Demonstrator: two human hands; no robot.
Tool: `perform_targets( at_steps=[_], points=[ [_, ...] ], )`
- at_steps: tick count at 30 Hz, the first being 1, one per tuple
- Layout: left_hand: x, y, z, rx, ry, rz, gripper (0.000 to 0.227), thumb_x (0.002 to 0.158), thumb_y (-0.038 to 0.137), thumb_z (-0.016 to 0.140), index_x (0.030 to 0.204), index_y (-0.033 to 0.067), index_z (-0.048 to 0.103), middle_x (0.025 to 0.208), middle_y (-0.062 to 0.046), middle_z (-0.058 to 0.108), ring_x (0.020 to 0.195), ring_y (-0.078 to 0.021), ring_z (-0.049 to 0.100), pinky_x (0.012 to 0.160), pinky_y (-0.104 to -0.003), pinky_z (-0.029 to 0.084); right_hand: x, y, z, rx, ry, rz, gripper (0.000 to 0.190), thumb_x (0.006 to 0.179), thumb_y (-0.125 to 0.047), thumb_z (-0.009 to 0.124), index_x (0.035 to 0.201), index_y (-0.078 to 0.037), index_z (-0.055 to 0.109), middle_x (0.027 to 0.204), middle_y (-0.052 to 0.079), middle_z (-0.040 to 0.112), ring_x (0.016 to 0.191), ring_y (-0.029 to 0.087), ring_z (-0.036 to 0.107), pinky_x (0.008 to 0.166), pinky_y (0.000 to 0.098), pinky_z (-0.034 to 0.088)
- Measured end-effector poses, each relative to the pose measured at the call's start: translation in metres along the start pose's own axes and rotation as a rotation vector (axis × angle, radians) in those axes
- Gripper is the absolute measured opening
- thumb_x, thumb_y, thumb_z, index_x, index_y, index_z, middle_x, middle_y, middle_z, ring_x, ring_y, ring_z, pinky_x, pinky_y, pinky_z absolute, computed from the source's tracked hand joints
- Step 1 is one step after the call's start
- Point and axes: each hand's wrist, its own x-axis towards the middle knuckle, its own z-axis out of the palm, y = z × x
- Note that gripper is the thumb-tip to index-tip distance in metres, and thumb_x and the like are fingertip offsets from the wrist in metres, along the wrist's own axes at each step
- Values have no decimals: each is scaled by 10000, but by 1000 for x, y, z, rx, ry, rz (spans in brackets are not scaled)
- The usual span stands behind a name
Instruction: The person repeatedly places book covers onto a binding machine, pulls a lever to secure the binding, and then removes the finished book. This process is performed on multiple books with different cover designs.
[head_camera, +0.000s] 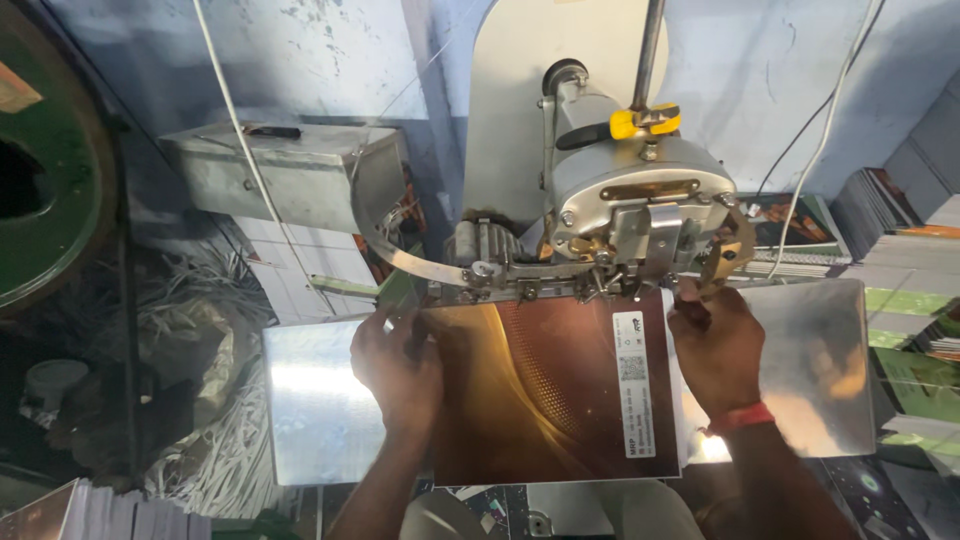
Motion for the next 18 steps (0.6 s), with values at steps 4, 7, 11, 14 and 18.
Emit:
perform_targets(
  at_steps=[4,7,11,14,18],
  points=[
    [-1,4,3,18,7,17,443,745,76,751,1186,107,734,1331,-125,603,1314,-369,481,1114,-527,363,11,0,-2,-75,-30,26,214,861,-73,750,1057,-21,682,954,151,728,834,270,721,771,379,554],
    [-3,5,0,47,-1,49,509,730,91,758,1237,102,716,1340,-143,592,1322,-382,464,1111,-545,346,13,-4,-3,4,-51,18,284,824,-41,706,1106,-36,679,943,151,721,792,276,712,733,377,548],
    [-2,9,-2,77,-28,43,519,736,96,752,1253,104,714,1357,-148,586,1330,-390,456,1112,-550,340,14,-8,-6,17,-85,52,267,851,-44,689,1118,-52,685,910,141,716,758,266,708,717,374,548],
    [-2,10,-2,92,-27,52,508,740,101,752,1247,102,714,1361,-147,585,1332,-391,453,1113,-548,341,15,-10,-7,10,-110,33,283,836,-36,695,1119,-50,694,920,143,710,775,260,710,724,365,549],
    [-2,5,-3,115,-28,72,451,782,108,741,1232,96,714,1353,-145,586,1313,-397,471,1097,-549,358,16,-9,-6,39,-99,-108,273,859,-70,711,1130,-73,741,1014,149,718,851,271,716,742,367,554]
  ],
)
